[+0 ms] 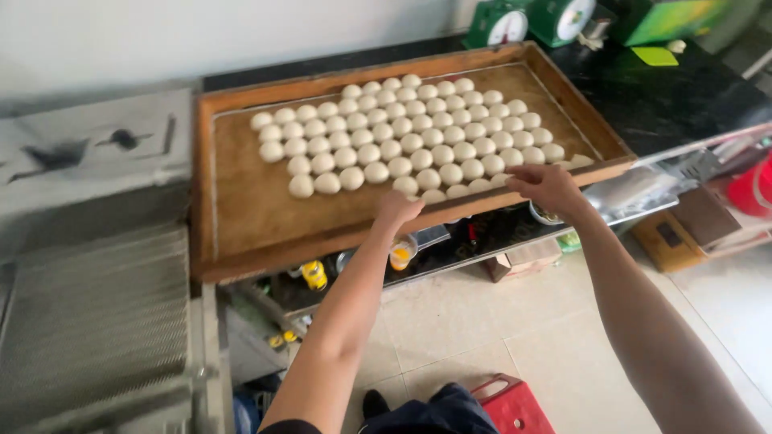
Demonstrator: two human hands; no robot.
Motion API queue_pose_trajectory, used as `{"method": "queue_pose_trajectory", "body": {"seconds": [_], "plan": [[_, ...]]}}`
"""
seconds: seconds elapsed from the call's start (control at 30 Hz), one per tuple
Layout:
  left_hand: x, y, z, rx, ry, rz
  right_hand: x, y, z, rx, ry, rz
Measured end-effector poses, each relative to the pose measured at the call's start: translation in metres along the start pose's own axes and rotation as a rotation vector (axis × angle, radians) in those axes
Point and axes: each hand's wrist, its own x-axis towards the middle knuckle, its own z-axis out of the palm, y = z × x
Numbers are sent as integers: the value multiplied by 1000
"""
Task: Feeding dough balls into a molding machine and arranging the shaped dough on a baking tray
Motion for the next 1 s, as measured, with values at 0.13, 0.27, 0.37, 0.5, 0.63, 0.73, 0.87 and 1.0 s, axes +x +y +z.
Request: {"method": "queue_pose_trajectory", "body": {"seconds": [0.13,0.27,0.37,0.5,0.63,0.73,0.87,1.0], "plan": [[24,9,8,-75,-71,-192,56,29,-12,-94,59,28],[30,-4,31,-41,-54,-182,180,105,-18,-346,107,12],[6,-1,8,-77,-85,-33,301,175,-20,-446,206,-5],[-25,13,-43,-247,249,99,414,222,-26,-714,135,-135],[-36,27,-123,-1291,259,-360,478,236,-24,-747,-216,-244],[-11,-24,-95,-1691,219,-493,439,156,-38,-812,-340,-115],[15,-4,-78,-1749,220,-585,430,147,-35,-896,-352,-33],[30,30,-61,-648,-78,-613,378,77,-52,-633,-151,-99]]}}
